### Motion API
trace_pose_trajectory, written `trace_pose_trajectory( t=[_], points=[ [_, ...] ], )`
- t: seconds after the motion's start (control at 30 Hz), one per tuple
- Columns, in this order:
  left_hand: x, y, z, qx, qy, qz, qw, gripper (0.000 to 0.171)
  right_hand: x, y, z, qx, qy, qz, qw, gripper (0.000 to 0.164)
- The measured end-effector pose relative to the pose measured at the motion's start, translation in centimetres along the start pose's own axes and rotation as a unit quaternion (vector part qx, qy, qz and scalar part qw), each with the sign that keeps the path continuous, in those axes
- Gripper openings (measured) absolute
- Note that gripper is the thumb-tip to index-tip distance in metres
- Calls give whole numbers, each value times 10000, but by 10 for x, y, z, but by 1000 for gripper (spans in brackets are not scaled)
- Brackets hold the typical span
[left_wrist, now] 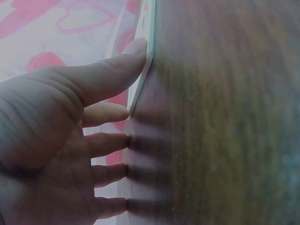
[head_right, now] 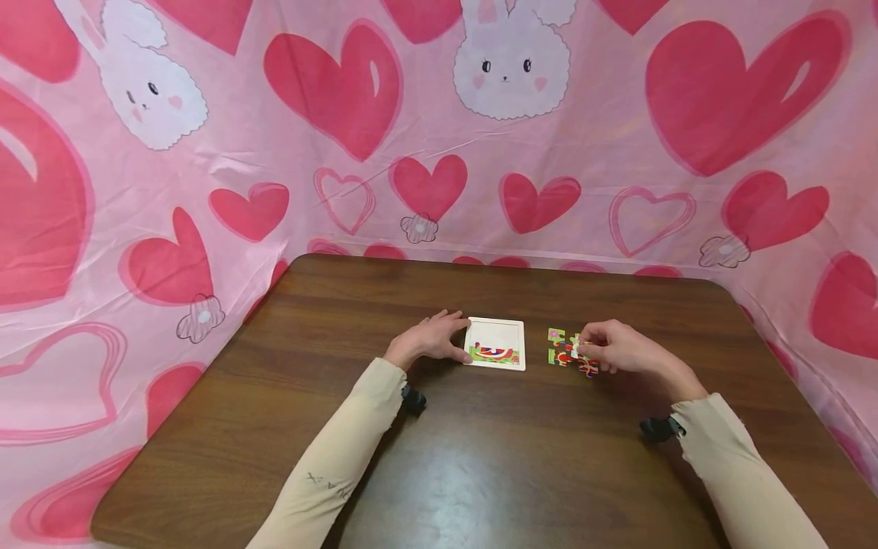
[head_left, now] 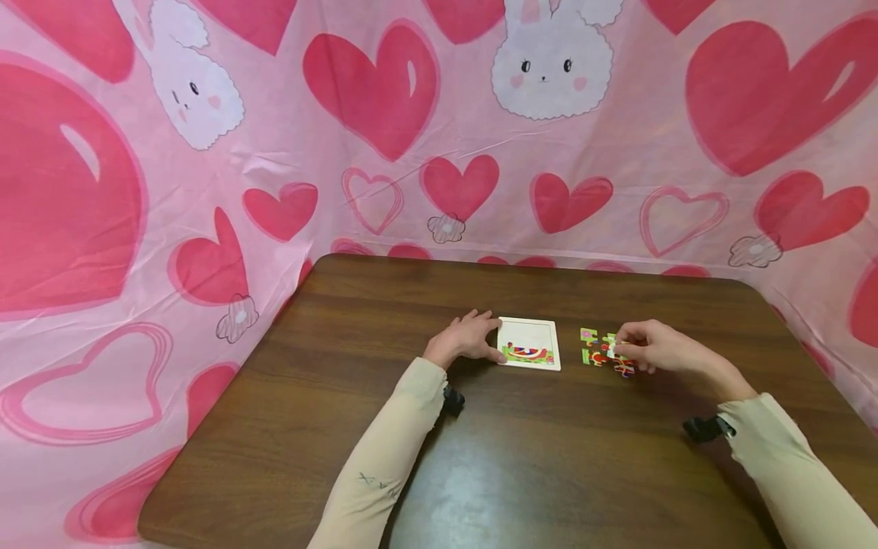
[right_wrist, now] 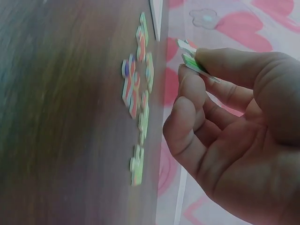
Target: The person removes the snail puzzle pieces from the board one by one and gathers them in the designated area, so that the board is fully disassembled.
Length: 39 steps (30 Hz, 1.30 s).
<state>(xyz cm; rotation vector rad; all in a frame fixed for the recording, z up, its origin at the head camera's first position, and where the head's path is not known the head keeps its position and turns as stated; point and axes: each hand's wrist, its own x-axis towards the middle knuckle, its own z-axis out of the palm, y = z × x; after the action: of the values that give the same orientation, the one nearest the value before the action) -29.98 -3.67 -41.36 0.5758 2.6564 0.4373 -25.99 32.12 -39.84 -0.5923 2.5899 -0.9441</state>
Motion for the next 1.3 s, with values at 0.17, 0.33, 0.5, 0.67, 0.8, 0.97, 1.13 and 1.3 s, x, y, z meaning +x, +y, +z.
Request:
trace_pose_trajectory(
  t=[0.17,0.33,0.5,0.67,0.8,0.97,1.13,1.3],
  points=[
    [-1,0,0,53,-5,7,10000,80,-4,6,-6,-36,-163,-30,9999,18],
    [0,1,0,79,-12,41,10000,79,-9,14,-13,144,-411,-90,9990,18],
    [-1,1,0,83,-8,11,10000,80,-14,21,-18,263,-569,-108,9980,17],
    [-1,1,-1,57,-20,6,10000,80,-17,28,-21,285,-699,59,9971,20],
    [-1,1,0,19,-18,11,10000,80,-17,34,-23,282,-774,94,9966,20],
    [-1,0,0,44,8,-3,10000,80,-18,38,-24,283,-872,106,9957,19],
    [-1,0,0,32,4,-8,10000,80,-19,41,-25,231,-917,203,9953,18],
    [-1,0,-1,15,-5,-5,10000,80,-19,43,-26,295,-780,442,9955,21]
  ],
)
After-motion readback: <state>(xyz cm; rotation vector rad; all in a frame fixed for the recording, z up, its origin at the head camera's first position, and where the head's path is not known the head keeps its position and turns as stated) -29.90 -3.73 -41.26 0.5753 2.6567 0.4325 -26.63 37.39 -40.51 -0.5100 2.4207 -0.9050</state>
